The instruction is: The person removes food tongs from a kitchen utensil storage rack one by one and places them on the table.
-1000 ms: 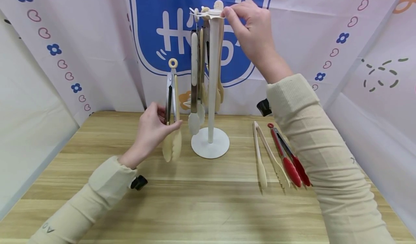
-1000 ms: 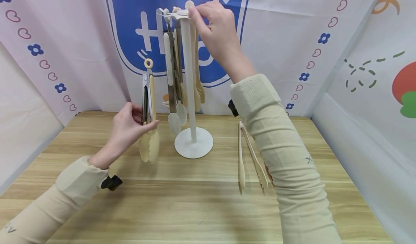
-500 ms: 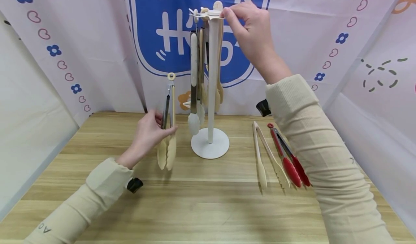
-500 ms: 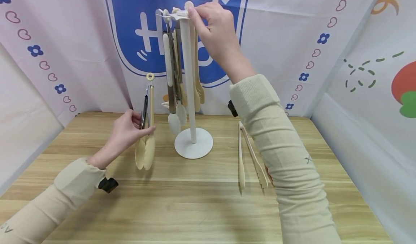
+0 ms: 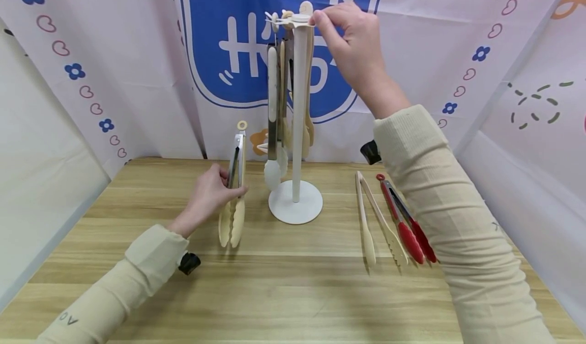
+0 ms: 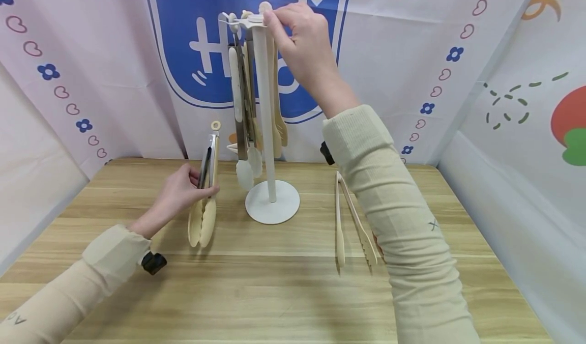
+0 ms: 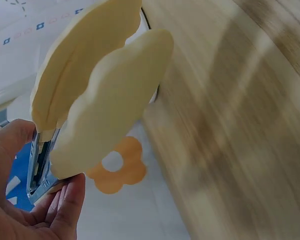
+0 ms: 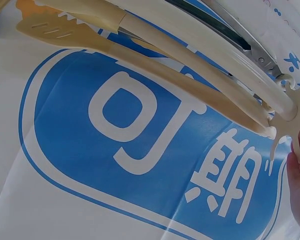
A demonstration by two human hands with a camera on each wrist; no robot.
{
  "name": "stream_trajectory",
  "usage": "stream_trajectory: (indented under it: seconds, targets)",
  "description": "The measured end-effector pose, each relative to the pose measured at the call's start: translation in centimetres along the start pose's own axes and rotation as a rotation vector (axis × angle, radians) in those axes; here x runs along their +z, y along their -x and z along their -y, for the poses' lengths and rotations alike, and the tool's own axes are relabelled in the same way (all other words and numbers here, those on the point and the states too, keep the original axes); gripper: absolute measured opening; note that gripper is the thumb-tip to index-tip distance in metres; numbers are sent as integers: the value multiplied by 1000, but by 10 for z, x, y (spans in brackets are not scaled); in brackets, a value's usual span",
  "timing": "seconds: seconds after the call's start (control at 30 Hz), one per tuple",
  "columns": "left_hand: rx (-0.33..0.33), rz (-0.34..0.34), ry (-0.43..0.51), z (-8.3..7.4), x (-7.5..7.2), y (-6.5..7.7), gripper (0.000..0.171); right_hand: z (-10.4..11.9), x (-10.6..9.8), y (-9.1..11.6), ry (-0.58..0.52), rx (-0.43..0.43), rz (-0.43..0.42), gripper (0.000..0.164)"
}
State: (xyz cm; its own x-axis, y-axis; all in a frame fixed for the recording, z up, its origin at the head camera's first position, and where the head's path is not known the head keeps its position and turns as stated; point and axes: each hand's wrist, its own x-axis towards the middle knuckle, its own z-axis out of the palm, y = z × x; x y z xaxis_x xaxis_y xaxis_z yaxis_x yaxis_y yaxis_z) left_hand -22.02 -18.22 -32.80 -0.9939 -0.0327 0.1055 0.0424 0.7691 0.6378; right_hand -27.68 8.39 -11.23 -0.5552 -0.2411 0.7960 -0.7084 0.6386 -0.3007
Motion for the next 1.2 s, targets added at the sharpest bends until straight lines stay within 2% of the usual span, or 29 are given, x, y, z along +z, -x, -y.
stream_trajectory:
  seconds: [0.47, 0.97, 1.2]
  targets:
    - [-60, 103, -37, 10, 4, -4, 50, -1, 0, 0, 2, -6, -10, 30]
    - [-67, 139, -75, 19, 12, -7, 46, -1, 1, 0, -1, -4, -9, 31]
    - [-92, 176, -93, 24, 15, -11, 45, -1, 1, 1, -1, 7, -7, 32]
